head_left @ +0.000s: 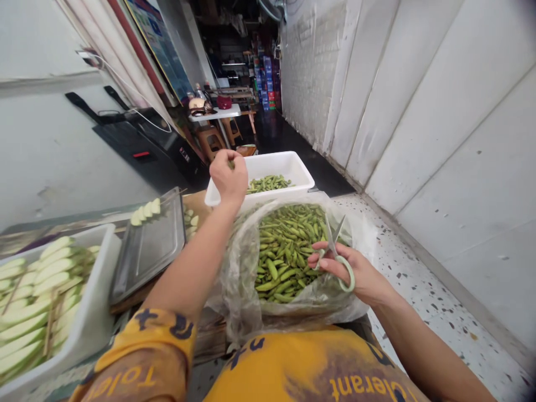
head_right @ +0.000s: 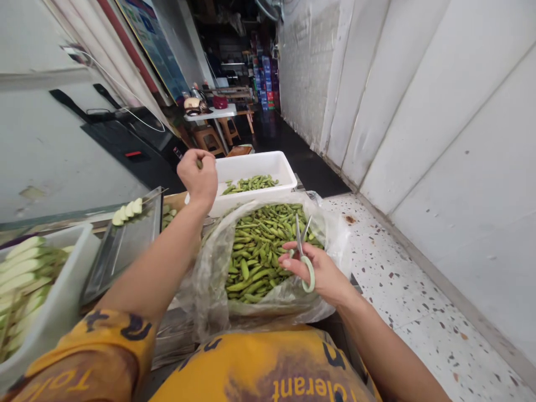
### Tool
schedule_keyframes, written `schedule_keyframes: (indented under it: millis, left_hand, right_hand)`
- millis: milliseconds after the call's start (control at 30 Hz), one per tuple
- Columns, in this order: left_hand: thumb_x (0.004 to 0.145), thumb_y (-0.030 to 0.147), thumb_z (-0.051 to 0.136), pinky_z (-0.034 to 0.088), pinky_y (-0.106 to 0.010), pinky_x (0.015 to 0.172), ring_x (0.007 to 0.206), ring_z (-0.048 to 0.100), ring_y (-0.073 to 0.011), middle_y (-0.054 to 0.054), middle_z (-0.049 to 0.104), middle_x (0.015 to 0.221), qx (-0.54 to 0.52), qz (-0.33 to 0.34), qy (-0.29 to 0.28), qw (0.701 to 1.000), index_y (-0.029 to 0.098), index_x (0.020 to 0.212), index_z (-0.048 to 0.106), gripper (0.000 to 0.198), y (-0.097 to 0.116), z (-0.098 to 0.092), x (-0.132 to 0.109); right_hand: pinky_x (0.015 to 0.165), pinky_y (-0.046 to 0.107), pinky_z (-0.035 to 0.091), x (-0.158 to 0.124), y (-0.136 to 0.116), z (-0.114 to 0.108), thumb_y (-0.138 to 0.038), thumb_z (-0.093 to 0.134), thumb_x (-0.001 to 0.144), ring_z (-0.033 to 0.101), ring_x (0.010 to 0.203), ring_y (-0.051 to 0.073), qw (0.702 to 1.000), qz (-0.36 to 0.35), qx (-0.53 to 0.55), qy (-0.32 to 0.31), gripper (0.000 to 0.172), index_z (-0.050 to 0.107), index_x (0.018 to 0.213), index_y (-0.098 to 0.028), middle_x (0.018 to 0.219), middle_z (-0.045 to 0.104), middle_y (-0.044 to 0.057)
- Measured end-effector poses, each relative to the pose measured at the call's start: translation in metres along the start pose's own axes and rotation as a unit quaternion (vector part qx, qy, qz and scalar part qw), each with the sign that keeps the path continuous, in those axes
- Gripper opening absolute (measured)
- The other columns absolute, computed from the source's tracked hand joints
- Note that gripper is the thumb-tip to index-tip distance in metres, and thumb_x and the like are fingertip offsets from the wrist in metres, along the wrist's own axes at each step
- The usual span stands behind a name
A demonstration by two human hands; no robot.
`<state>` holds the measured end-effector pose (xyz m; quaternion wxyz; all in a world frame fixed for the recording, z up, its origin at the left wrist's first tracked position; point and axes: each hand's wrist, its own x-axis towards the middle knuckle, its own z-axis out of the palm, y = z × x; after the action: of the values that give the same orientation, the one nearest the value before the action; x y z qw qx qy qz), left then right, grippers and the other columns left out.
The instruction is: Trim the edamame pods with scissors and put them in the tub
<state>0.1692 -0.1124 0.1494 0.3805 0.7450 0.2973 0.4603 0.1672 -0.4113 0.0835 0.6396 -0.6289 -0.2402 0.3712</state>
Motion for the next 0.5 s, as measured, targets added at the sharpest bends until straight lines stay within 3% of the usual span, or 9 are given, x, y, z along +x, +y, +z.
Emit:
schedule_keyframes:
  millis: [33,100,167,233,333,400,500]
  left_hand:
    - [0.080,0.022,0.049,0.046,-0.030,0.078,0.094,0.058,-0.0208,-0.010,0.062,0.099,0.103,0.023,-0.014,0.994,0.016,0.091,0.061,0.018,-0.006,0.002,0.013]
    - [0.075,0.027,0.058,0.038,-0.041,0.095,0.114,0.050,-0.0304,-0.014,0.058,0.117,0.264,0.058,-0.096,0.958,0.017,0.094,0.066,0.023,-0.013,0.006,0.022]
    - [0.075,0.030,0.061,0.029,-0.049,0.101,0.121,0.045,-0.0338,-0.015,0.056,0.125,0.330,0.122,-0.174,0.920,0.017,0.100,0.067,0.029,-0.011,0.012,0.007]
    - [0.081,0.029,0.055,0.027,-0.048,0.101,0.116,0.051,-0.0307,-0.013,0.062,0.118,0.315,0.200,-0.257,0.891,0.018,0.100,0.069,0.026,-0.005,0.021,-0.025]
    - [0.081,0.032,0.058,0.033,-0.041,0.095,0.098,0.061,-0.0267,-0.010,0.071,0.095,0.267,0.247,-0.455,0.813,0.019,0.086,0.072,0.019,-0.001,0.038,-0.078]
    - [0.077,0.031,0.065,0.036,-0.039,0.090,0.093,0.062,-0.0276,-0.011,0.071,0.088,0.274,0.254,-0.503,0.779,0.018,0.082,0.072,0.016,-0.003,0.048,-0.100]
    - [0.072,0.025,0.069,0.040,-0.037,0.084,0.090,0.063,-0.0289,-0.013,0.071,0.087,0.280,0.251,-0.499,0.781,0.016,0.082,0.072,0.014,-0.009,0.053,-0.108]
  right_hand:
    - [0.083,0.032,0.048,-0.001,0.000,0.000,-0.043,0.074,0.074,0.064,0.090,0.019,1.000,0.004,0.007,-0.007,0.046,0.060,0.109,-0.018,0.099,0.068,0.007]
    - [0.083,0.033,0.048,-0.004,0.000,0.000,-0.043,0.075,0.073,0.064,0.090,0.021,1.000,0.010,0.019,-0.012,0.045,0.060,0.107,-0.018,0.096,0.069,0.006]
    - [0.077,0.031,0.048,-0.005,0.001,0.000,-0.045,0.073,0.074,0.065,0.082,0.019,1.000,0.010,0.026,0.008,0.042,0.061,0.104,-0.018,0.086,0.068,0.005]
    - [0.072,0.029,0.047,-0.004,0.002,-0.001,-0.045,0.072,0.076,0.064,0.074,0.017,0.999,0.000,0.030,0.028,0.040,0.061,0.102,-0.017,0.079,0.067,0.003]
    - [0.068,0.028,0.046,-0.002,0.004,-0.002,-0.045,0.072,0.076,0.062,0.069,0.015,0.999,-0.007,0.027,0.028,0.039,0.061,0.099,-0.016,0.075,0.065,0.002]
    - [0.068,0.028,0.046,-0.001,0.004,-0.002,-0.046,0.071,0.076,0.062,0.069,0.015,0.999,-0.005,0.023,0.022,0.039,0.061,0.100,-0.016,0.076,0.066,0.002]
    - [0.067,0.028,0.046,-0.002,0.004,-0.001,-0.048,0.070,0.077,0.061,0.069,0.015,1.000,0.000,0.019,0.023,0.041,0.061,0.099,-0.015,0.076,0.066,0.003]
